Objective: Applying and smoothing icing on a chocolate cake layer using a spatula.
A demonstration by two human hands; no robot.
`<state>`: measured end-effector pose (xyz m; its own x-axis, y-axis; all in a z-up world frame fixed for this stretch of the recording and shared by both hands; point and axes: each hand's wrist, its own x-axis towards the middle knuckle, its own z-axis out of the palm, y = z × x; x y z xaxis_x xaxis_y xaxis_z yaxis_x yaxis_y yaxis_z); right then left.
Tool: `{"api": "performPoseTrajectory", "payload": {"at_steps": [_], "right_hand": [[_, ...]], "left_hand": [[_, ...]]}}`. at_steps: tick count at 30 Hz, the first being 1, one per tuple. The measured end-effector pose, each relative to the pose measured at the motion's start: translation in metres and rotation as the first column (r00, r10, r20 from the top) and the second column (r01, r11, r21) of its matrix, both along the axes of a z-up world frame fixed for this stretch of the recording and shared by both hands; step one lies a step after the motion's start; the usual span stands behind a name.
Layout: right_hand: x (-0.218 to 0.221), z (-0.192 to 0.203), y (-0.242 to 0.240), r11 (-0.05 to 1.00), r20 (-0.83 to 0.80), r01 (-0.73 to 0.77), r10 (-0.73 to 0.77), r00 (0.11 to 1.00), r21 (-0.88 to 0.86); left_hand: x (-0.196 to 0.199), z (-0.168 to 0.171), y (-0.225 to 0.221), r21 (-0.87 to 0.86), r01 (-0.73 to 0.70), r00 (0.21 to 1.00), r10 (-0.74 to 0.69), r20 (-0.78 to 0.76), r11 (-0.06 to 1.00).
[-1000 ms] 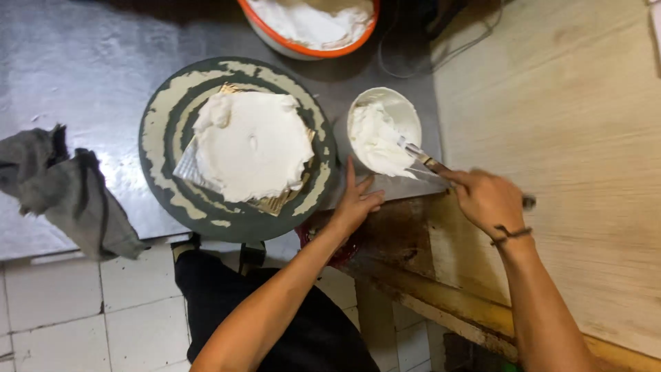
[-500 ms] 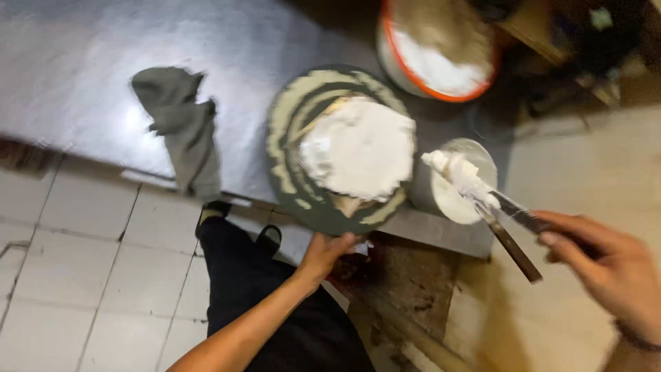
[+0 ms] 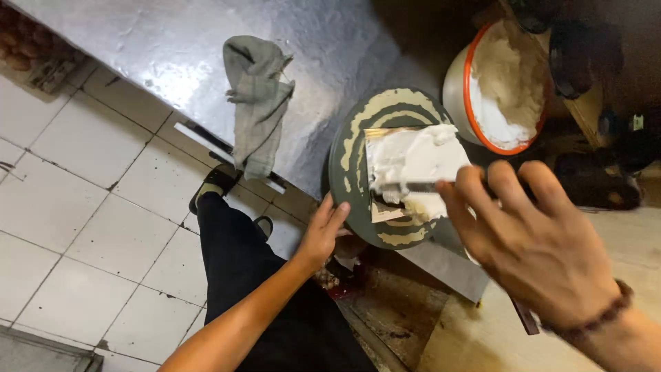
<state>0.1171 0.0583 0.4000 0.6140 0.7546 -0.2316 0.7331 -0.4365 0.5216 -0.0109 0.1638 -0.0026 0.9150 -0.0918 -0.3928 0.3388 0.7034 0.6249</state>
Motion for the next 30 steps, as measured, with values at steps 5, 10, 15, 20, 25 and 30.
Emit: {"api": "performPoseTrajectory", "payload": {"at_steps": [5, 10, 15, 20, 25, 30], "right_hand": [[-0.004, -0.06, 0.033, 0.925, 0.13, -0.246, 0.293, 0.947, -0.289], [-0.002, -0.054, 0.053, 0.855, 0.161, -0.355, 0.438, 0.884, -0.378], [0.007, -0.073, 0.051, 0.84, 0.212, -0.222, 0.364, 0.907, -0.495], [0.011, -0.062, 0.074, 0.87, 0.146, 0.04, 0.037, 0.989, -0.492], [0.004, -0.068, 0.075, 0.869, 0.157, -0.027, 0.12, 0.98, -0.495], [-0.024, -0.067, 0.065, 0.829, 0.067, -0.187, 0.261, 0.963, -0.527]], "left_hand": [[0.0, 0.0, 0.002, -0.024, -0.025, 1.0, 0.026, 0.015, 0.999], [-0.008, -0.012, -0.021, -0.039, 0.04, 0.998, -0.038, 0.057, 0.998], [-0.015, 0.001, -0.025, -0.057, 0.129, 0.992, -0.13, -0.003, 0.99], [-0.018, -0.01, -0.044, -0.036, 0.119, 0.993, -0.119, 0.011, 0.992], [-0.013, -0.003, -0.054, 0.096, 0.028, 0.997, -0.034, 0.068, 0.995], [-0.002, -0.01, -0.046, 0.185, -0.116, 0.992, 0.105, 0.069, 0.976]]}}
